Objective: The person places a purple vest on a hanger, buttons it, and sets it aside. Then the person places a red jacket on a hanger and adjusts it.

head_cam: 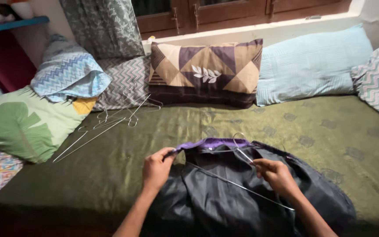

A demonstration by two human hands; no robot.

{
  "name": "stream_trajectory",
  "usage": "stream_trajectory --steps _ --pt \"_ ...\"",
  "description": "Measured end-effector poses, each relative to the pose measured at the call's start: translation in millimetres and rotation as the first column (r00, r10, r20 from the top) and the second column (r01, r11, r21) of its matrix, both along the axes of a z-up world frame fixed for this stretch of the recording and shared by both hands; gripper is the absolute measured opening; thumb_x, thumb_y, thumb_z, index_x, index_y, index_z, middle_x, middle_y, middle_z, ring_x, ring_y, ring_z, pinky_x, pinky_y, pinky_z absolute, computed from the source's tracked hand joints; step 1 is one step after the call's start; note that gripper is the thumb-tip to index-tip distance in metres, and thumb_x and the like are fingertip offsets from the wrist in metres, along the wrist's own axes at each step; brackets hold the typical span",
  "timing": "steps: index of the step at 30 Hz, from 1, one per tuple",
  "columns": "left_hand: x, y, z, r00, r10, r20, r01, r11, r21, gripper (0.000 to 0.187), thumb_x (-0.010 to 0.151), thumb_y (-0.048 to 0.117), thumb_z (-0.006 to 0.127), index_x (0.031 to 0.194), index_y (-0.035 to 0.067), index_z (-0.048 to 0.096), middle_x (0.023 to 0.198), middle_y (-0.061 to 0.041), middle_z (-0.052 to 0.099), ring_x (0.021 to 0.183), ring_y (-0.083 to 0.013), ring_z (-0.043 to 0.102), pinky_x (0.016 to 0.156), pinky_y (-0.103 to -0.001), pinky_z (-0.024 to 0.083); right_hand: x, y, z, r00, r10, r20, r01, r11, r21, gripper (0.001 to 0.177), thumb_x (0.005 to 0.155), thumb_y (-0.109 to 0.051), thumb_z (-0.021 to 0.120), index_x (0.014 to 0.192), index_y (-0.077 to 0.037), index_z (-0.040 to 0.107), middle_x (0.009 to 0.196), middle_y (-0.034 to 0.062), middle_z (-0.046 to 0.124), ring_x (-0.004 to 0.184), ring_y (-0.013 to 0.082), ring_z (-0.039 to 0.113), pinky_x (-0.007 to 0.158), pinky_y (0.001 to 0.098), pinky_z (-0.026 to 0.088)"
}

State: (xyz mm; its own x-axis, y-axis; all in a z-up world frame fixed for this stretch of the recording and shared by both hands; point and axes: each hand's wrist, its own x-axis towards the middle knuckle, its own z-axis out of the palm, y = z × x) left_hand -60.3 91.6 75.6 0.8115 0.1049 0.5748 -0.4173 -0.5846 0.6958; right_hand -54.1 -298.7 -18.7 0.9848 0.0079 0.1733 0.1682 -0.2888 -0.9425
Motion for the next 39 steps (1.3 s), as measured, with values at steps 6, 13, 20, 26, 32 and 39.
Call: stream_trajectory --steps 6,13,20,26,32,39 --pt "-46.5 -26.2 4.6 0.998 -0.01 0.064 -0.007 0.968 0.252 0.022 0.083 0.016 0.072 0.104 0.017 0.08 0.09 -0.008 0.075 0.08 -0.0309 0.072 0.065 -0.041 0.055 10.4 20.7 -11.7 0.998 -0.048 0.046 0.052 0.995 -0.081 0.027 0.095 -0.014 0.066 0.118 -0.007 0.078 0.072 0.0033 0.069 0.064 0.0093 0.056 0.06 0.0272 0.047" --pt "-60.1 -42.4 -43.6 0.973 -0.029 -0.23 0.178 0.729 0.661 0.041 0.087 0.027 0.072 0.127 0.018 0.067 0.104 -0.013 0.064 0.092 -0.035 0.067 0.074 -0.049 0.052 6.3 44.9 -13.4 0.837 -0.125 0.533 0.323 0.899 -0.297 0.027 0.086 -0.006 0.066 0.111 -0.01 0.072 0.091 0.0105 0.076 0.081 0.0278 0.073 0.069 0.036 0.055" --pt "-57.5 -82.5 -32.2 0.949 -0.204 0.241 0.027 0.814 0.581 0.052 0.085 0.04 0.074 0.12 0.002 0.068 0.111 -0.014 0.065 0.104 -0.031 0.058 0.082 -0.045 0.043 7.3 52.2 7.1 0.933 -0.102 0.345 0.2 0.945 -0.26 0.031 0.088 -0.003 0.066 0.118 -0.011 0.072 0.092 0.012 0.074 0.083 0.0262 0.071 0.075 0.0352 0.055" --pt "-28.4 -152.4 -79.9 0.863 -0.501 0.059 0.317 0.63 0.709 0.018 0.092 0.022 0.071 0.097 0.005 0.073 0.1 -0.01 0.065 0.102 -0.0288 0.061 0.088 -0.046 0.045 4.4 48.2 16.2 0.992 0.067 0.106 -0.075 0.994 0.074 0.047 0.087 0.0 0.063 0.132 -0.01 0.067 0.1 0.0066 0.077 0.093 0.0124 0.071 0.084 0.0288 0.057" --pt "-15.3 -166.8 -99.1 0.849 -0.523 0.073 0.451 0.79 0.415 0.022 0.085 0.0 0.064 0.1 0.01 0.078 0.092 -0.006 0.064 0.093 -0.0282 0.062 0.081 -0.041 0.046 21.5 -3.5 -1.4 0.931 -0.13 0.342 0.138 0.99 -0.001 0.041 0.09 -0.019 0.073 0.129 -0.009 0.068 0.124 0.0117 0.074 0.116 0.0219 0.067 0.099 0.0362 0.054" --pt "-16.7 -167.9 -92.9 0.861 -0.5 0.094 0.454 0.839 0.301 0.022 0.083 -0.002 0.068 0.096 0.012 0.078 0.087 -0.006 0.064 0.089 -0.027 0.062 0.08 -0.039 0.048 24.0 -47.8 -13.3 0.755 -0.421 0.503 0.656 0.459 -0.599 0.074 0.068 -0.05 0.085 0.123 -0.003 0.07 0.119 0.0219 0.067 0.117 0.0419 0.058 0.092 0.0548 0.042"
